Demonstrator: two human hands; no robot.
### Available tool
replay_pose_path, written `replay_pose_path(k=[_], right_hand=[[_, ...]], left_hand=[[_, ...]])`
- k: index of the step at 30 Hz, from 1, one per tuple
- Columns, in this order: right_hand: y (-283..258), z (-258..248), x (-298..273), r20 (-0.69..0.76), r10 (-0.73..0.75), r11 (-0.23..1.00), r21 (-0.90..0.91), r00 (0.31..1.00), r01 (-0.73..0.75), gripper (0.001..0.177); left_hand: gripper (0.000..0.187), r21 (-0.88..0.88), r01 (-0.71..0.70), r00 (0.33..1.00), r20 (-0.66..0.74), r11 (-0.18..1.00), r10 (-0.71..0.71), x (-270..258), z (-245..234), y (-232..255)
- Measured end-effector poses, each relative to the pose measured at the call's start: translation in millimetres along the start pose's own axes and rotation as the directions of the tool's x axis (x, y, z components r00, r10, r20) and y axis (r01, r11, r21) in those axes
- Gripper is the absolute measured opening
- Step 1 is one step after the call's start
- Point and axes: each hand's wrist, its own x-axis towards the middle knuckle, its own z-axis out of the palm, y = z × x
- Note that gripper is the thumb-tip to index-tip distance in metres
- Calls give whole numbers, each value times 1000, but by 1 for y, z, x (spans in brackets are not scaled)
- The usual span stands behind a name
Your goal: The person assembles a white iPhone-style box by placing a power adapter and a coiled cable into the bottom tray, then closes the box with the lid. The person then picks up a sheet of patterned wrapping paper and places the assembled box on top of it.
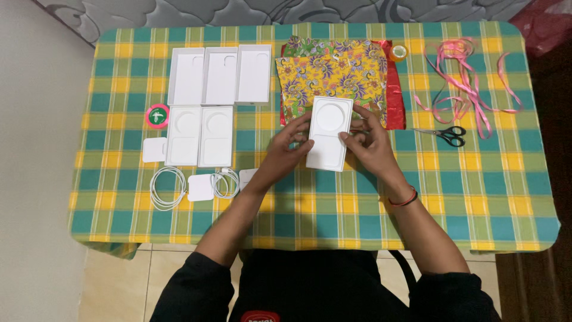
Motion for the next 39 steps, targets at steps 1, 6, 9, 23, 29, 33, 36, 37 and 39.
replay_pose_path(k=[1,6,9,23,29,33,36,37,39], right_hand=[[-2,1,0,-9,19,998,65,1000,-19,67],[-7,0,-6,-34,144,954,271,989,-129,70],[1,-2,-7,-19,172,930,334,985,-156,60],[-6,7,-7,43,188,871,455,981,-187,78],[-15,10,-9,73,187,837,511,980,-198,87],[-9,10,-12,112,100,844,516,989,-144,89],[-5,9,-14,117,29,908,413,993,-75,88],[-4,8,-16,129,39,922,379,991,-85,90],[-4,6,-18,150,54,946,309,987,-99,93]], left_hand=[[65,-29,27,999,28,999,-26,-1,-2,1],[60,-46,131,983,133,990,-124,-5,-10,4],[54,-58,106,990,101,993,-99,-7,-11,5],[41,-212,60,997,-38,975,-70,-7,-13,-7],[69,-332,16,990,-127,943,-61,-5,-10,-19],[60,-391,-1,973,-211,920,-89,-4,-12,-27],[52,-400,-40,958,-275,916,-78,-5,-13,-35],[48,-406,-41,949,-302,913,-91,-6,-12,-38],[41,-416,-47,929,-353,908,-113,-5,-11,-42]])
